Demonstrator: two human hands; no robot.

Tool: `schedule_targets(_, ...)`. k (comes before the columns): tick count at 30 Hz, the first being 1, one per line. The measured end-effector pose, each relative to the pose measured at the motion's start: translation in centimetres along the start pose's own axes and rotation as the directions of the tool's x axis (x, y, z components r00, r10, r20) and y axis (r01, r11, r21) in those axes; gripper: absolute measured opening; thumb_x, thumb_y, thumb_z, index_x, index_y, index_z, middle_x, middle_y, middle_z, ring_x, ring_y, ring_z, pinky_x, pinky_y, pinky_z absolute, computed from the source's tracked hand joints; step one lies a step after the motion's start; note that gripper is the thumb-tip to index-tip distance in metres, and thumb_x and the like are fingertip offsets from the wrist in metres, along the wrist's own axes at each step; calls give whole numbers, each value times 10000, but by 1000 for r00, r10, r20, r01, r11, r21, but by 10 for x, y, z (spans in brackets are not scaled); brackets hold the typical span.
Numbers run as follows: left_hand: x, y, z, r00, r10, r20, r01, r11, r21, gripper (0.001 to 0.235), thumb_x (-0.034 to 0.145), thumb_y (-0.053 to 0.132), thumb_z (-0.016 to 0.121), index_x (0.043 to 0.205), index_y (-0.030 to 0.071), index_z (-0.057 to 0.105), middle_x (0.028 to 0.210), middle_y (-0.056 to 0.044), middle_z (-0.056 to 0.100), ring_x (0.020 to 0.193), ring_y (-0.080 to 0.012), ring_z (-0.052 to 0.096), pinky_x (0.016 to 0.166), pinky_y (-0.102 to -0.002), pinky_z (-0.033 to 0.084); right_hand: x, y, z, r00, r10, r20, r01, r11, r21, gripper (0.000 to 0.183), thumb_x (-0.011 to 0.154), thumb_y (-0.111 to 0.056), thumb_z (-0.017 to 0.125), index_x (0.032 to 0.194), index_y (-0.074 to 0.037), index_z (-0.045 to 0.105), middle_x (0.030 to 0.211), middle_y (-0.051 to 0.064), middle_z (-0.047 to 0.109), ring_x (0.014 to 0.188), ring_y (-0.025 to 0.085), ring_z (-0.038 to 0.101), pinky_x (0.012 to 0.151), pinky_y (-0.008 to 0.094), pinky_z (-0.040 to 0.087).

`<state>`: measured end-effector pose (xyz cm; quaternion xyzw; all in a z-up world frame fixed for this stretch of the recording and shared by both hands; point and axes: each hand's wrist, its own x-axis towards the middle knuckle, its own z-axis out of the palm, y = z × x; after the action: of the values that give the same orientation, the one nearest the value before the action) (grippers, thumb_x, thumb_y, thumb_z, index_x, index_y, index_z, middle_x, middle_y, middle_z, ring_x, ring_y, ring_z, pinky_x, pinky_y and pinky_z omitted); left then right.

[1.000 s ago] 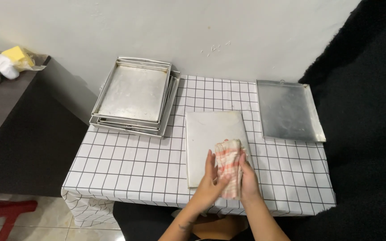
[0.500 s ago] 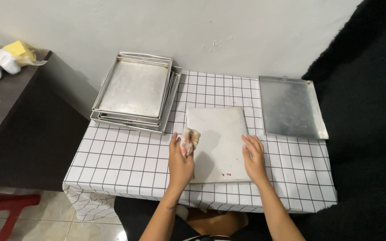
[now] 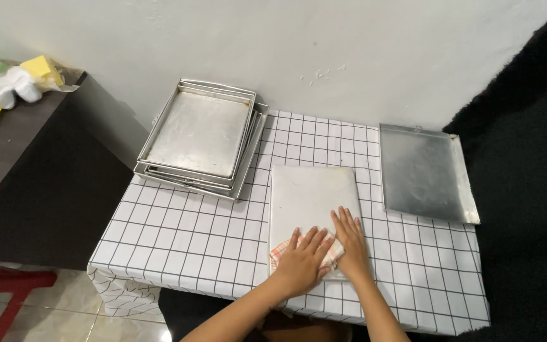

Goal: A person is cleaning a stack of metal baking trays by wiping them down with a cloth on a table.

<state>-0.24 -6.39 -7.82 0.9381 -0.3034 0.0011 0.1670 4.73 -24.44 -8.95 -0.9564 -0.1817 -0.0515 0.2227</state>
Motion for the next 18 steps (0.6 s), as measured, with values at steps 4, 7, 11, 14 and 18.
schedule_targets(4, 20, -12, -2, 999, -44, 31, 45, 999, -25, 648, 1058, 437, 304, 1603, 88, 275, 1657, -186, 269, 1540, -358, 194, 1231, -601, 60, 2, -3, -1, 997, 72, 18, -72, 997, 20, 605, 995, -149, 429, 1584, -108, 298, 1656, 97, 310, 1549, 239, 238, 1277, 406, 121)
schedule_targets(7, 45, -37, 6, 994, -98, -48, 100, 994, 40, 663, 1074, 489, 228, 1611, 102, 263, 1660, -160, 280, 1536, -345, 218, 1240, -573, 72, 6, -7, 1, 993, 114, -18, -113, 993, 21, 677, 907, 67, 376, 1570, -25, 277, 1599, 157, 391, 1525, 278, 295, 1280, 426, 168)
schedule_targets(11, 84, -79, 7, 974, -208, -87, 213, 976, 43, 664, 1053, 515, 276, 1593, 130, 309, 1650, -140, 309, 1530, -338, 239, 1237, -561, 112, 8, -15, -4, 983, 179, -40, -176, 982, 64, 524, 1054, -200, 310, 1548, -25, 323, 1581, 167, 417, 1506, 258, 339, 1272, 414, 187)
schedule_targets(14, 108, -109, -8, 947, -306, -101, 309, 951, 25, 637, 1057, 488, 269, 1589, 140, 312, 1654, -129, 305, 1533, -329, 237, 1238, -556, 137, 10, -21, -10, 978, 208, -26, -206, 975, 81, 532, 1057, -226, 311, 1554, -37, 312, 1586, 162, 409, 1504, 254, 341, 1272, 409, 184)
schedule_targets(18, 136, -163, 6, 873, -406, -271, 409, 911, -47, 566, 1021, 426, 440, 1500, 125, 440, 1588, -156, 420, 1474, -378, 343, 1193, -601, 215, 9, -19, -7, 977, 207, -53, -200, 973, 118, 537, 1055, -233, 320, 1552, -30, 312, 1579, 165, 419, 1492, 253, 359, 1276, 407, 180)
